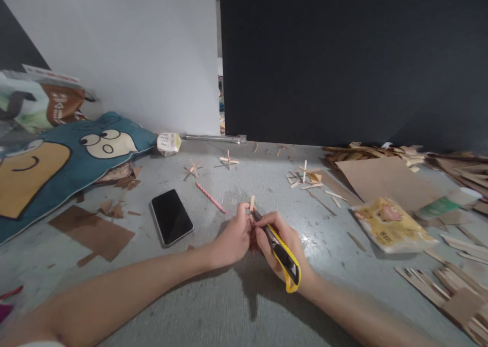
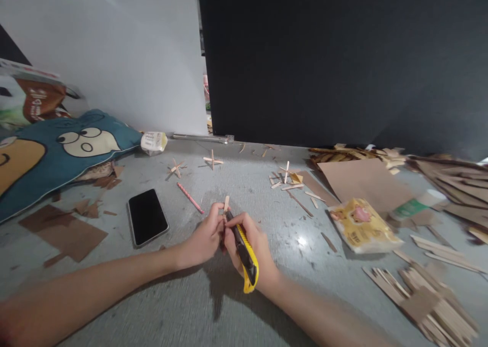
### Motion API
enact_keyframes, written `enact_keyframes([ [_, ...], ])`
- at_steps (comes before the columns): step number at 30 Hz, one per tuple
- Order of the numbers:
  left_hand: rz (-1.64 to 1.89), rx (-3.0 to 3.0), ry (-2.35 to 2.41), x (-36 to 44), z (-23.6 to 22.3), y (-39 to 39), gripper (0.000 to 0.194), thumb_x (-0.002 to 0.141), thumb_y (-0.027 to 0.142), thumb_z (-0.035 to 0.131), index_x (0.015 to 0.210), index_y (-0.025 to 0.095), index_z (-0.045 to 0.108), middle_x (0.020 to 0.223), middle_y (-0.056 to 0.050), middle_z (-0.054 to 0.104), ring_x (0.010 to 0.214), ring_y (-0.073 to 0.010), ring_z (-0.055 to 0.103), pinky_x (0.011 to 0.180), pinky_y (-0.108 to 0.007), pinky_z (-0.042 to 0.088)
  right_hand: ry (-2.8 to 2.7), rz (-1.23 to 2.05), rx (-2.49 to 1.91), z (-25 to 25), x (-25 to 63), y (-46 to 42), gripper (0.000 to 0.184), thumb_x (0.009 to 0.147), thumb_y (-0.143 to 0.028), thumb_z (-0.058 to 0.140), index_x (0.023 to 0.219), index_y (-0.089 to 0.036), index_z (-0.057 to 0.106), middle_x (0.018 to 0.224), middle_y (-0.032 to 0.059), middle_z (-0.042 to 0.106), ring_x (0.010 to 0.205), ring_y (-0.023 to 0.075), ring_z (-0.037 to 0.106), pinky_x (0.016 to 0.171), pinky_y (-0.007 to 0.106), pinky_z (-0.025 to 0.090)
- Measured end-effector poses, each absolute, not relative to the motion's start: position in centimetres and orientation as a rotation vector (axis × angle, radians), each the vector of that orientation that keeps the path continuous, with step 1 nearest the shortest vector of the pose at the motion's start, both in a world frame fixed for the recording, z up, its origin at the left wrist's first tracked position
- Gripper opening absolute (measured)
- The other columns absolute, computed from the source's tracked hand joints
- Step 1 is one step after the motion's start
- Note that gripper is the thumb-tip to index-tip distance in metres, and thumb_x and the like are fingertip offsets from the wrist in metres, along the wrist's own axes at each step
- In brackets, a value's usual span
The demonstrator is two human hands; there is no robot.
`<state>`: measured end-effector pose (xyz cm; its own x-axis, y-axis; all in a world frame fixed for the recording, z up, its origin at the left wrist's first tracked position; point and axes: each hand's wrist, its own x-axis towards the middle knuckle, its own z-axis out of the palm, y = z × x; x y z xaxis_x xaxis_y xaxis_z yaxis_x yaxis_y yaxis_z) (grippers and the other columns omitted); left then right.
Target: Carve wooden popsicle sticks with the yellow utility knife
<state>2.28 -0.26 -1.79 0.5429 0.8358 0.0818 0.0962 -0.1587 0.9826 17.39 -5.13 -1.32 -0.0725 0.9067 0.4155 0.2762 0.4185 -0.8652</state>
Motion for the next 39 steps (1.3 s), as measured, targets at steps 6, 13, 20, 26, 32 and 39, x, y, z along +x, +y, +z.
enact_keyframes([
  [6, 0.842, 1.623, 0.892, 2.2, -2.0, -0.2, 0.019, 0.100, 0.024, 0.051, 0.115, 0.026, 0.040, 0.077, 0.006, 0.055, 0.060, -0.0124, 0.055, 0.056, -0.023, 0.045, -1.652, 0.661, -1.088, -1.5, 17.4, -4.9, 0.011, 0.100, -0.033, 0.058, 0.096, -0.026, 0.050, 0.063, -0.0052, 0.064, 0.050, 0.0129, 0.062, 0.051, 0.022, 0.047],
  [13, 0.877, 1.663, 0.937, 2.3, -2.0, -0.1, 0.014, 0.101, 0.024, 0.048, 0.113, 0.025, 0.042, 0.078, 0.005, 0.055, 0.065, -0.0138, 0.054, 0.061, -0.025, 0.043, -1.673, 0.651, -1.097, -1.5, 17.5, -4.7, 0.009, 0.098, -0.029, 0.059, 0.095, -0.026, 0.050, 0.065, -0.0058, 0.061, 0.049, 0.0117, 0.056, 0.051, 0.023, 0.044],
  [20, 0.889, 1.506, 0.879, 2.2, -2.5, 0.4, 0.019, 0.104, 0.037, 0.053, 0.116, 0.023, 0.046, 0.074, 0.005, 0.057, 0.063, -0.0126, 0.053, 0.061, -0.024, 0.041, -1.675, 0.633, -1.064, -1.4, 17.6, -4.4, 0.009, 0.095, -0.028, 0.058, 0.091, -0.025, 0.051, 0.072, -0.0035, 0.062, 0.054, 0.0119, 0.057, 0.054, 0.022, 0.044],
  [26, 0.784, 1.304, 0.724, 2.2, -2.2, 0.8, 0.030, 0.101, 0.044, 0.058, 0.115, 0.023, 0.041, 0.080, 0.003, 0.063, 0.057, -0.0149, 0.062, 0.056, -0.027, 0.049, -1.597, 0.838, -0.987, -1.4, 17.5, -4.1, 0.011, 0.098, -0.031, 0.054, 0.092, -0.026, 0.046, 0.062, -0.0071, 0.059, 0.048, 0.0126, 0.057, 0.051, 0.022, 0.044],
  [32, 0.888, 1.613, 0.921, 2.2, -2.0, 0.0, 0.017, 0.102, 0.029, 0.052, 0.117, 0.023, 0.045, 0.070, 0.006, 0.055, 0.062, -0.0129, 0.051, 0.060, -0.025, 0.038, -1.676, 0.623, -1.067, -1.4, 17.8, -4.3, 0.009, 0.094, -0.029, 0.058, 0.090, -0.025, 0.051, 0.073, -0.0033, 0.063, 0.056, 0.0116, 0.058, 0.055, 0.022, 0.044],
  [39, 0.806, 1.265, 0.715, 2.1, -1.4, 1.0, 0.048, 0.090, 0.054, 0.073, 0.113, 0.023, 0.045, 0.078, 0.003, 0.063, 0.067, -0.0147, 0.062, 0.063, -0.025, 0.044, -1.623, 0.722, -1.051, -1.8, 17.7, -4.1, 0.010, 0.097, -0.031, 0.056, 0.091, -0.025, 0.050, 0.071, -0.0031, 0.063, 0.057, 0.0129, 0.059, 0.055, 0.023, 0.045],
])
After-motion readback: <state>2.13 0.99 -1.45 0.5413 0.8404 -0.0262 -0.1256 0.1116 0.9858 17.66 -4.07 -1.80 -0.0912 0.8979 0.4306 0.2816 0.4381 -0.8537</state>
